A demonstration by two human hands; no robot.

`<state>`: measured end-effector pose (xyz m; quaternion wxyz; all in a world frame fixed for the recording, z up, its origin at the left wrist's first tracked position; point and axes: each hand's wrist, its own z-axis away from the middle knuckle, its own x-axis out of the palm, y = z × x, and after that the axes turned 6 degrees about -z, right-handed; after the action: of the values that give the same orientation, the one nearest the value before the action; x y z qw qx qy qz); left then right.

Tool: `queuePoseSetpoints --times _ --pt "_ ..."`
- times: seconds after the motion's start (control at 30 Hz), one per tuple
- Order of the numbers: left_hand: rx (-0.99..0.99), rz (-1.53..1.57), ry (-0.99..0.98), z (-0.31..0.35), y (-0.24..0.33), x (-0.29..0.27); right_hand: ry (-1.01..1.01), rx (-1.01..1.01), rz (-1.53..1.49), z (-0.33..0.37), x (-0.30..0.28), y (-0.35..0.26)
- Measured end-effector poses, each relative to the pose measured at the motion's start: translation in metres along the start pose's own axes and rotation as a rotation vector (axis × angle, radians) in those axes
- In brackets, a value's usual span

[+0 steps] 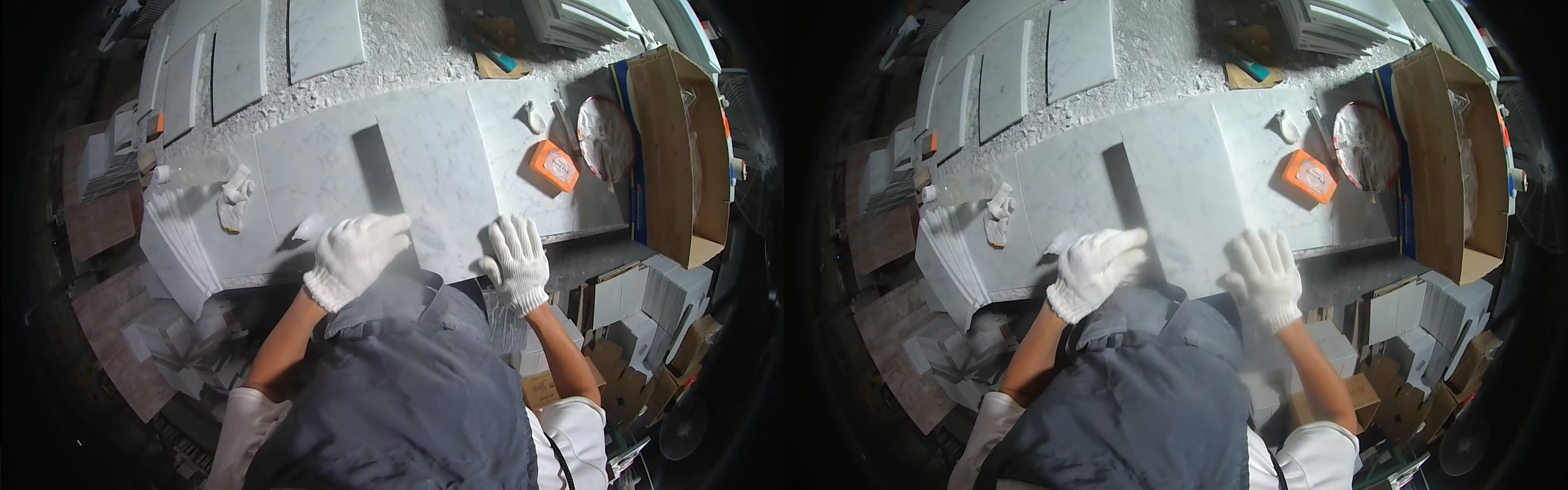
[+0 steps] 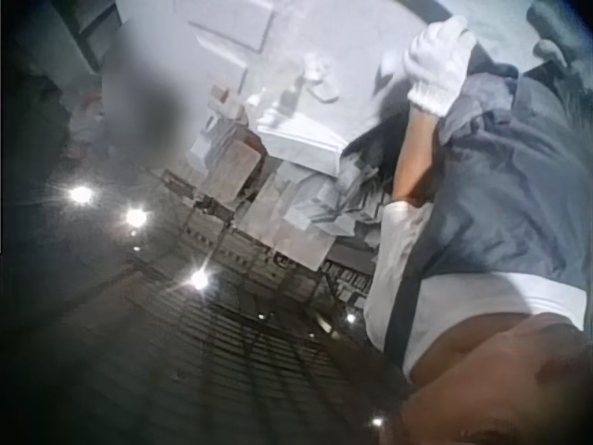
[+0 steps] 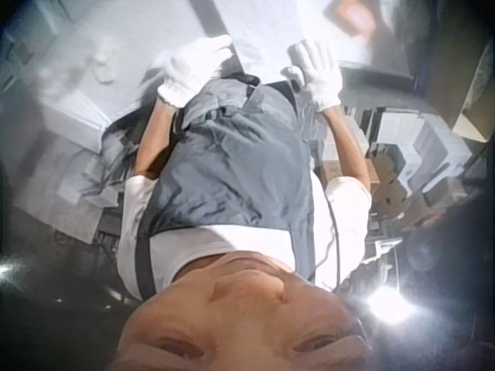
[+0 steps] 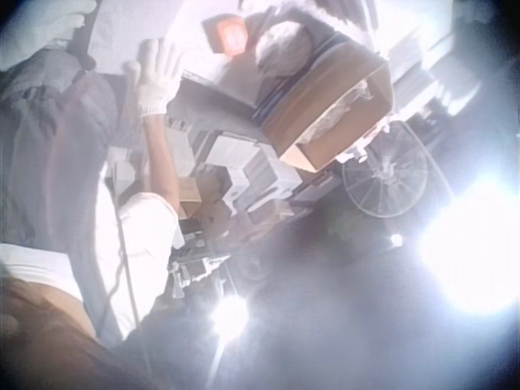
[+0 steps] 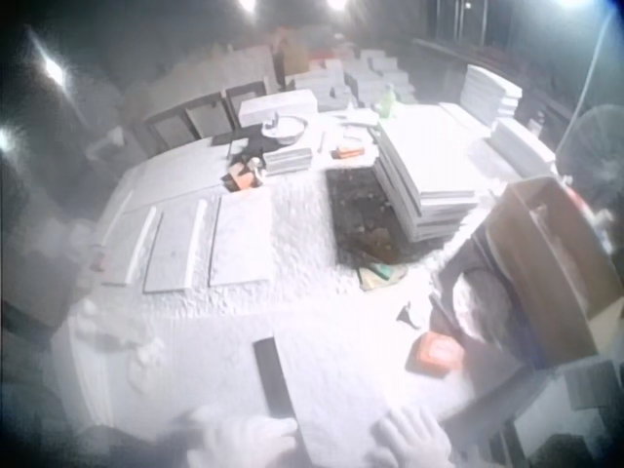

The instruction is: The person scrapes the edges of a white rectangular tile with a metal scraper while holding it with a gloved hand. The person repeatedly lifts and repositions the tile on a workbench, continuing to scrape along its edges.

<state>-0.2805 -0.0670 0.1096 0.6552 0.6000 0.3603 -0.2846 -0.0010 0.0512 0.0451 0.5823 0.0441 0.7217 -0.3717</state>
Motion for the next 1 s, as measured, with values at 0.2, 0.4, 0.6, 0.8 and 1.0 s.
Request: queuePoseSetpoints --times 0.2,0.4,0.6,0.8,1.0 --pt "-0.019 -0.081 0.013 -0.021 0.0 0.013 0.185 0.034 0.024 -0.09 0.028 0.01" --pt "0.002 -0.185 0.099 -0.016 -0.002 0.026 -0.046 -0.213 -0.057 -0.067 0.038 -0.019" --pt "-0.353 0.009 -0.114 0.024 -0.009 0.04 -0.193 -0.19 -0.109 0.033 0.01 0.003" --pt "-0.605 0.262 -0.331 0.035 -0.012 0.063 0.41 0.495 -0.195 0.092 0.008 0.043" --pt "-0.928 0.706 -0.33 0.024 -0.007 0.071 0.334 0.644 -0.689 0.073 0.033 0.012"
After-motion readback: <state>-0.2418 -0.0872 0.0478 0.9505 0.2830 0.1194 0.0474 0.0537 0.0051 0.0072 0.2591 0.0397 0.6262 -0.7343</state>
